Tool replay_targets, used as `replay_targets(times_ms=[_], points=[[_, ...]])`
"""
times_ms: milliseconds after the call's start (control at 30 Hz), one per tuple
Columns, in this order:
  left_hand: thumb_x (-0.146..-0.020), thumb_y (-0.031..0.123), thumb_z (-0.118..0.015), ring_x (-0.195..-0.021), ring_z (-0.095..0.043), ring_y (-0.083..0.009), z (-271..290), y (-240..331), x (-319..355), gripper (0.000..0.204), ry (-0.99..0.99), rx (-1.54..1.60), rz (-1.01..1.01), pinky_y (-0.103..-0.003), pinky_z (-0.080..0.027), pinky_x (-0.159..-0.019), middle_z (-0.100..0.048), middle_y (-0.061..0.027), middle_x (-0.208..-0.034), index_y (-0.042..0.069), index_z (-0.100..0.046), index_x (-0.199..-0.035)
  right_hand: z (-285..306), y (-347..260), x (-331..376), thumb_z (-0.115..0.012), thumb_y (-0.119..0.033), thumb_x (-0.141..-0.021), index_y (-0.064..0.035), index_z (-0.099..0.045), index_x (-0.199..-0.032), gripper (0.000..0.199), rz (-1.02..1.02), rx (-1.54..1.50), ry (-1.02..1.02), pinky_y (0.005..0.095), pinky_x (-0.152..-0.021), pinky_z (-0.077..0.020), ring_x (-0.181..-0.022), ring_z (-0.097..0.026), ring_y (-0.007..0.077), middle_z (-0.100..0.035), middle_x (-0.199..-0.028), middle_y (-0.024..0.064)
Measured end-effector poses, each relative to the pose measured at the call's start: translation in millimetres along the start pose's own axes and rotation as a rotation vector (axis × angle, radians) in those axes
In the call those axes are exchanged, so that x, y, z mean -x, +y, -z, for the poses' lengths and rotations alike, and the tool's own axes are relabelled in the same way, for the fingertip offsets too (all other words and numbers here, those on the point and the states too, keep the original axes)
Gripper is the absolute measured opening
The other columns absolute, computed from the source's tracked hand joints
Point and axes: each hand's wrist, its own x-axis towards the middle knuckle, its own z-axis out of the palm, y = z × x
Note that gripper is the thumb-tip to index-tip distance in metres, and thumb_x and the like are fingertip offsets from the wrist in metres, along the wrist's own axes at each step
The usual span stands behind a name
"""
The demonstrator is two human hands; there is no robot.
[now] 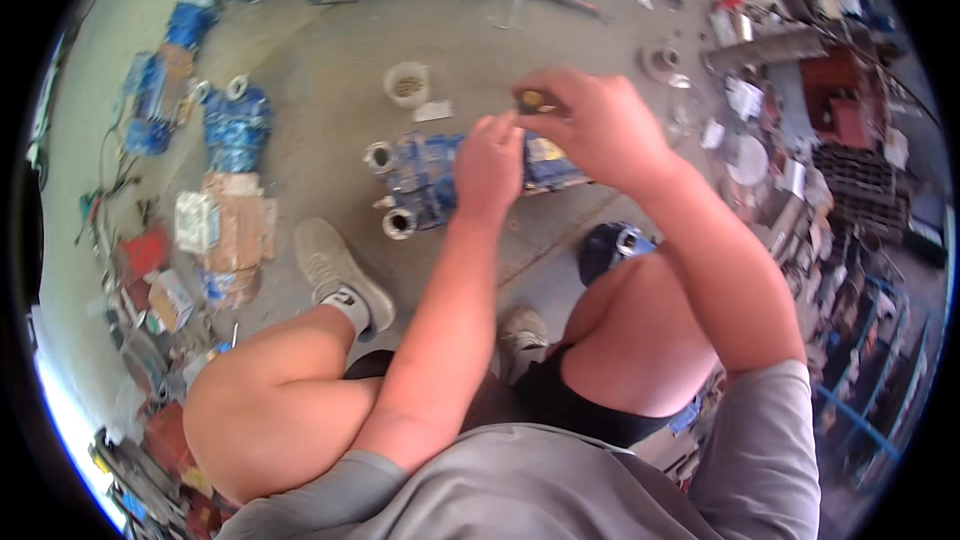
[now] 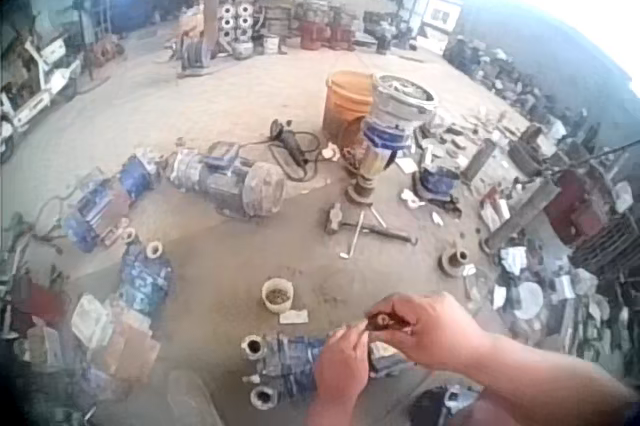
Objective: The person sits on the floor of a workshop and uses a screwdriver to remove screws from the casing of a blue electric motor. They carefully unscrew fasteners and place them into a small white container, then lift the motor to access different sides.
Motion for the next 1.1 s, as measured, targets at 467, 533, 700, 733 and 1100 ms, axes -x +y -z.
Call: replay_targets(times_ms=[467, 533, 700, 733, 1100], points=[[-0.099, 0.023, -0.065, -0.100, -0.071, -0.0178, -17.0, -58.9, 14.5, 0.034, -0.116, 0.516, 0.571, -0.034, -0.053, -0.092, -0.077, -0.0144, -0.110, -0.002, -0.072, -0.122, 50.1, -15.9, 42.3, -0.081, -0.019, -0.087, -0.0080, -0.073, -0.113, 0.029, -0.151, 0.020, 0.199, 0.0334, -0.074, -0.0569, -0.082, -0.075, 0.0229, -0.075, -0.092, 0.0127], [-0.101, 0.020, -0.064, -0.104, -0.069, -0.0155, -20.0, -43.0, 17.3, 0.034, -0.183, 0.618, 0.635, -0.032, -0.052, -0.094, -0.076, -0.0118, -0.115, -0.002, -0.070, -0.125, 64.2, -1.7, 70.1, -0.081, -0.017, -0.086, -0.0081, -0.073, -0.112, 0.028, -0.222, 0.046, 0.176, 0.0330, -0.074, -0.0566, -0.081, -0.074, 0.0211, -0.075, -0.090, 0.0122], [-0.104, 0.014, -0.060, -0.114, -0.064, -0.0141, -17.8, -27.1, 22.6, 0.035, -0.238, 1.010, 0.715, -0.029, -0.048, -0.099, -0.072, -0.0093, -0.126, -0.002, -0.065, -0.135, 61.4, 29.7, 93.0, -0.081, -0.014, -0.086, -0.0082, -0.073, -0.112, 0.028, -0.266, -0.001, 0.151, 0.0325, -0.072, -0.0555, -0.073, -0.069, 0.0185, -0.072, -0.084, 0.0109], [-0.105, 0.014, -0.060, -0.117, -0.063, -0.0147, -14.2, -23.5, 21.6, 0.036, -0.243, 1.051, 0.776, -0.030, -0.046, -0.102, -0.070, -0.0099, -0.129, -0.001, -0.064, -0.137, 61.0, 29.3, 95.2, -0.081, -0.012, -0.087, -0.0077, -0.073, -0.113, 0.027, -0.292, 0.042, 0.113, 0.0309, -0.072, -0.0550, -0.074, -0.069, 0.0164, -0.072, -0.085, 0.0096], [-0.105, 0.013, -0.061, -0.050, -0.030, -0.0015, -16.0, -20.3, 26.2, 0.038, -0.220, 1.198, 0.828, -0.023, -0.025, -0.043, -0.058, 0.0055, -0.079, 0.005, -0.062, -0.142, 60.4, 39.1, 99.5, -0.080, -0.015, -0.088, -0.0070, -0.072, -0.112, 0.027, -0.258, 0.075, 0.067, 0.0339, -0.072, -0.0566, -0.078, -0.075, 0.0237, -0.074, -0.082, 0.0134]])
